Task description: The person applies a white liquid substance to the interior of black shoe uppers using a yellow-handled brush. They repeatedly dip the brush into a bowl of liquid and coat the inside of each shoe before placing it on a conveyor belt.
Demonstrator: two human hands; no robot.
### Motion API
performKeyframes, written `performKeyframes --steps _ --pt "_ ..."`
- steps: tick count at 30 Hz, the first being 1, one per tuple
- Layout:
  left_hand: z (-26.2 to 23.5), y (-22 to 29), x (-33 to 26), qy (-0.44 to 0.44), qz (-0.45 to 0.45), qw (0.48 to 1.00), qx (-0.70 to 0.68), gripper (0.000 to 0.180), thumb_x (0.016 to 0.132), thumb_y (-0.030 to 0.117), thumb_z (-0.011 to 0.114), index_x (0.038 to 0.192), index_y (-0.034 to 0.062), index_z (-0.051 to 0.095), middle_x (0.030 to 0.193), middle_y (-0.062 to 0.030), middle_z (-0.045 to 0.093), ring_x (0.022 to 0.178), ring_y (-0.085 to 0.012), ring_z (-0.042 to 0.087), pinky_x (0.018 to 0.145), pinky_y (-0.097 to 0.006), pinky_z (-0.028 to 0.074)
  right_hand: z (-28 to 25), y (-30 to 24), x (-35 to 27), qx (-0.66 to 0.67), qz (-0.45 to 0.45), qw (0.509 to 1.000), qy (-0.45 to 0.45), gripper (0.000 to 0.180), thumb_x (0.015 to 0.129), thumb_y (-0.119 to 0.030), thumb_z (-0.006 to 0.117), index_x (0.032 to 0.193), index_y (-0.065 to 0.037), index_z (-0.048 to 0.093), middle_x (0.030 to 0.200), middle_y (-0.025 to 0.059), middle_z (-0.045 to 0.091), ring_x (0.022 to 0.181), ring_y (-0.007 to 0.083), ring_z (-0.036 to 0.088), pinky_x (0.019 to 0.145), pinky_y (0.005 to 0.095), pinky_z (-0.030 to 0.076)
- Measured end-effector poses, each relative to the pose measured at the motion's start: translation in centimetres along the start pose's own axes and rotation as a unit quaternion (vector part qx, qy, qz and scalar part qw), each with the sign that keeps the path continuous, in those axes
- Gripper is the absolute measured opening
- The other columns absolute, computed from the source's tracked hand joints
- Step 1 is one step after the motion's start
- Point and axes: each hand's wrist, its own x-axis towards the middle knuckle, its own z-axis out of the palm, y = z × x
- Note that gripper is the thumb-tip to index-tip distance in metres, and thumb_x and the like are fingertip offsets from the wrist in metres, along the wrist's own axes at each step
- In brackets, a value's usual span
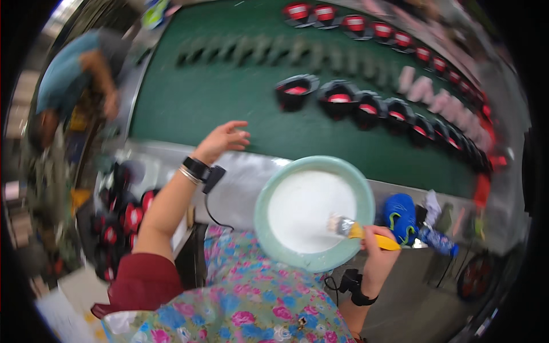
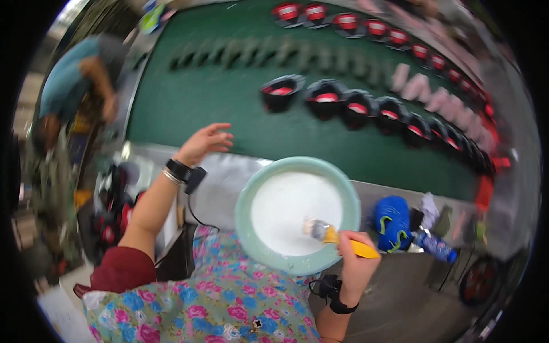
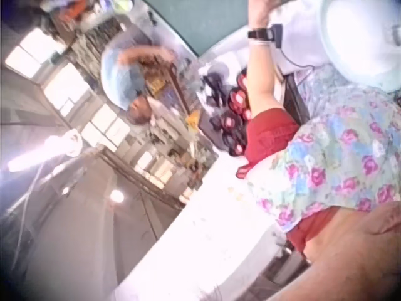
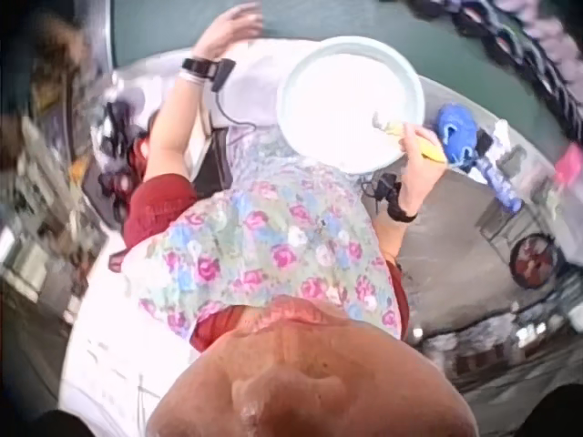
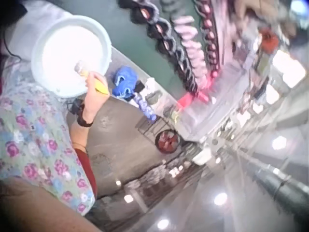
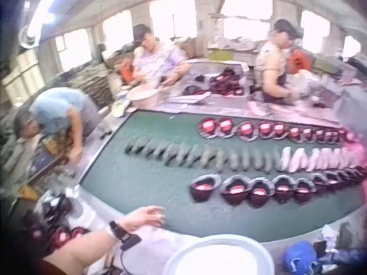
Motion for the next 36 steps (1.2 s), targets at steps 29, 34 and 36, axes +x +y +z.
performKeyframes --steps 29,34,36 --pt "7.3 -0.9 -11.7 0.267 0.413 0.857 0.152 0.029 0.078 0.003 0.051 0.107 0.0007 0.051 0.094 -0.0271 0.06 0.092 -0.0483 0.057 0.078 -0.051 0.047 10.8 -3.5 -8.9 -0.277 -0.535 0.788 -0.129 0.033 0.073 -0.003 0.073 0.104 0.001 0.061 0.102 0.0117 0.062 0.096 0.0254 0.055 0.08 0.0327 0.044" --pt "17.0 2.5 -16.5 -0.001 0.268 0.96 0.077 0.026 0.092 0.015 0.048 0.116 0.0035 0.049 0.097 -0.0158 0.061 0.086 -0.0302 0.063 0.074 -0.04 0.05 9.8 -2.6 -9.4 -0.381 -0.476 0.781 -0.136 0.048 0.061 0.002 0.078 0.107 0.002 0.062 0.106 0.0139 0.061 0.102 0.032 0.054 0.088 0.0392 0.043" --pt "15.8 3.2 -17.7 -0.236 0.085 0.956 -0.151 0.039 0.1 0.033 0.044 0.129 0.0082 0.044 0.119 -0.0067 0.057 0.106 -0.0177 0.056 0.089 -0.04 0.048 8.2 -2.3 -9.4 -0.305 -0.44 0.836 -0.119 0.046 0.062 0.003 0.078 0.105 0.003 0.062 0.103 0.0143 0.06 0.098 0.0305 0.056 0.086 0.0371 0.044"
